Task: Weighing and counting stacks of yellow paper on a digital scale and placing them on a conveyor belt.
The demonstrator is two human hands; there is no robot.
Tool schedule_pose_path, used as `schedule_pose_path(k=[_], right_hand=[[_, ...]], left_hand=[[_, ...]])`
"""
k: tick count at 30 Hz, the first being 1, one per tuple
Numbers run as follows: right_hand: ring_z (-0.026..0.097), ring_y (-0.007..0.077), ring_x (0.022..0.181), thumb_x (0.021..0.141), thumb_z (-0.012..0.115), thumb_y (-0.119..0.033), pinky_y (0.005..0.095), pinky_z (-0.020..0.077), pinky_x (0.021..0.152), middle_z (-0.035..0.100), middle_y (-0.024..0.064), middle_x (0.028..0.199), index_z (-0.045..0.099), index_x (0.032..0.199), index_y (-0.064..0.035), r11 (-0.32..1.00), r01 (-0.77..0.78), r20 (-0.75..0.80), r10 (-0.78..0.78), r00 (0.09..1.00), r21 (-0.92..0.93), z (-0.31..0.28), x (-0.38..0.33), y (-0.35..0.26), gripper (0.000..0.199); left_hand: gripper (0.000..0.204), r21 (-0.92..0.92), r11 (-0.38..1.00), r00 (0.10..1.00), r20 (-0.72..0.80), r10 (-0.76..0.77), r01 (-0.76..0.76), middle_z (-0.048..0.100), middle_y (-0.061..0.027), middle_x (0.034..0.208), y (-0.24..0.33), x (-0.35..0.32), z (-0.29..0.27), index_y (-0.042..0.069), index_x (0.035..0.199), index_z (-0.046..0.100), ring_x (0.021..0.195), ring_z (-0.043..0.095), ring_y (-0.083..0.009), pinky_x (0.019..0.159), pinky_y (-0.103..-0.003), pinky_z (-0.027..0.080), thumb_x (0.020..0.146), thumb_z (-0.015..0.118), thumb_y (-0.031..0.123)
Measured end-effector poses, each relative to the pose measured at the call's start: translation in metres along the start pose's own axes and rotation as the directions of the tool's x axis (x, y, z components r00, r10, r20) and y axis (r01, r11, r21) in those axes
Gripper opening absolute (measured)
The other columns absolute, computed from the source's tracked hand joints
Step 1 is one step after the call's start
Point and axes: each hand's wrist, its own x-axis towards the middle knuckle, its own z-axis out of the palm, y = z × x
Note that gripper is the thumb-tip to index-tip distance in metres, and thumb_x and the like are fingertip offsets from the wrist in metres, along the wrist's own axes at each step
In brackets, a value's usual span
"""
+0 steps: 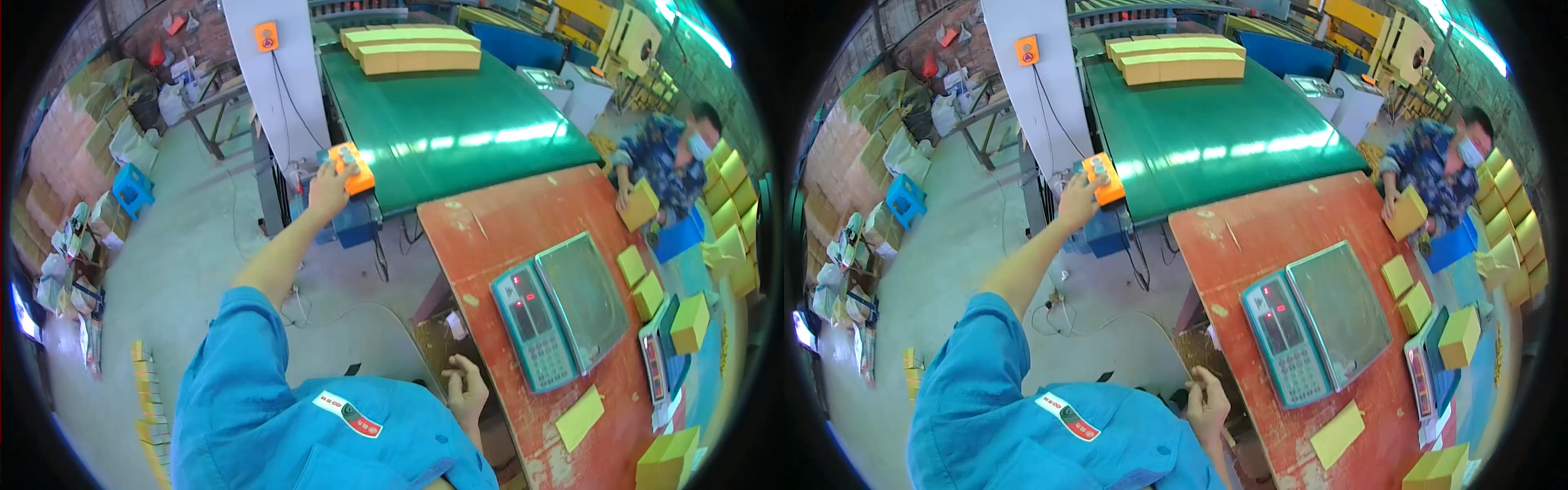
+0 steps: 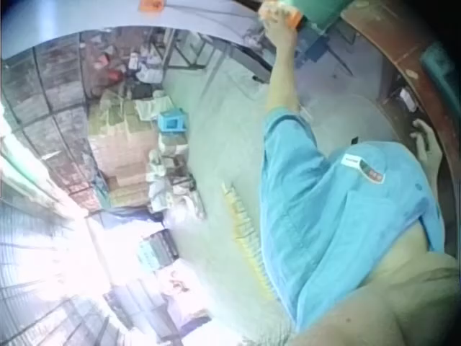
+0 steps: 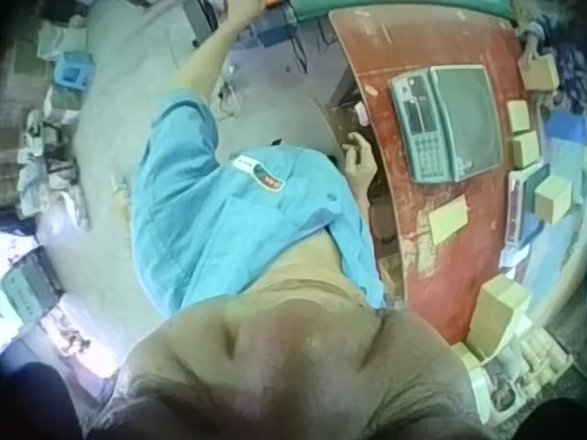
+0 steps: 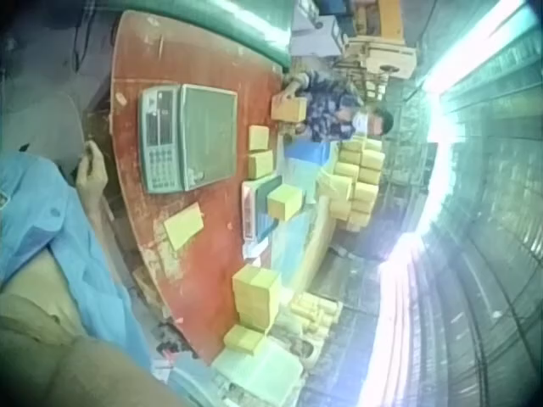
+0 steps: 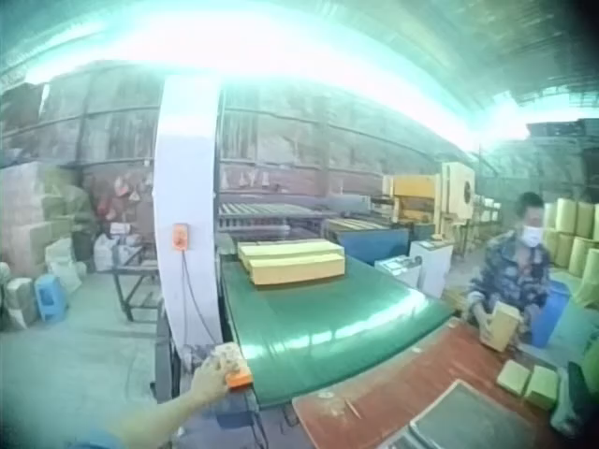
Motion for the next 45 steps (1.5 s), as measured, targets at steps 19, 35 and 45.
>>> schedule_pose_path(k=[19, 35, 45], right_hand=[[0.061, 0.033, 0.107, 0.081, 0.06, -0.001, 0.0401, 0.0489, 0.09, 0.063, 0.0175, 0.114, 0.059, 0.117, -0.0018, 0.879, 0.467, 0.24, -0.435, 0.868, -0.095, 0.087, 0.22, 0.032, 0.036], [0.051, 0.035, 0.122, 0.077, 0.061, -0.003, 0.0464, 0.0411, 0.099, 0.057, 0.0153, 0.123, 0.061, 0.112, -0.0026, 0.672, 0.468, 0.218, -0.425, 0.878, -0.574, 0.096, 0.244, 0.062, 0.035], [0.052, 0.0343, 0.123, 0.077, 0.064, -0.004, 0.0447, 0.0415, 0.101, 0.058, 0.0156, 0.124, 0.061, 0.11, -0.0024, 0.648, 0.367, 0.12, -0.393, 0.912, -0.668, 0.104, 0.241, 0.048, 0.033]], left_hand=[[0.047, -0.008, 0.996, 0.992, 0.085, 0.095, -0.094, 0.041, -0.0165, 0.145, 0.022, 0.022, -0.016, 0.017, 0.119, 0.062, 0.135, 0.04, -0.0335, 0.104, -0.048, 0.038, 0.073, 0.071, 0.015], [0.041, -0.153, 0.925, 0.924, 0.111, 0.366, -0.348, 0.044, -0.0193, 0.142, -0.001, 0.05, -0.032, 0.01, 0.111, 0.062, 0.136, 0.038, -0.0348, 0.108, -0.048, 0.033, 0.071, 0.072, 0.015], [0.054, -0.205, 0.848, 0.845, 0.133, 0.518, -0.488, 0.045, -0.0186, 0.141, -0.017, 0.059, -0.031, 0.004, 0.114, 0.058, 0.136, 0.038, -0.0358, 0.109, -0.05, 0.033, 0.068, 0.08, 0.02]])
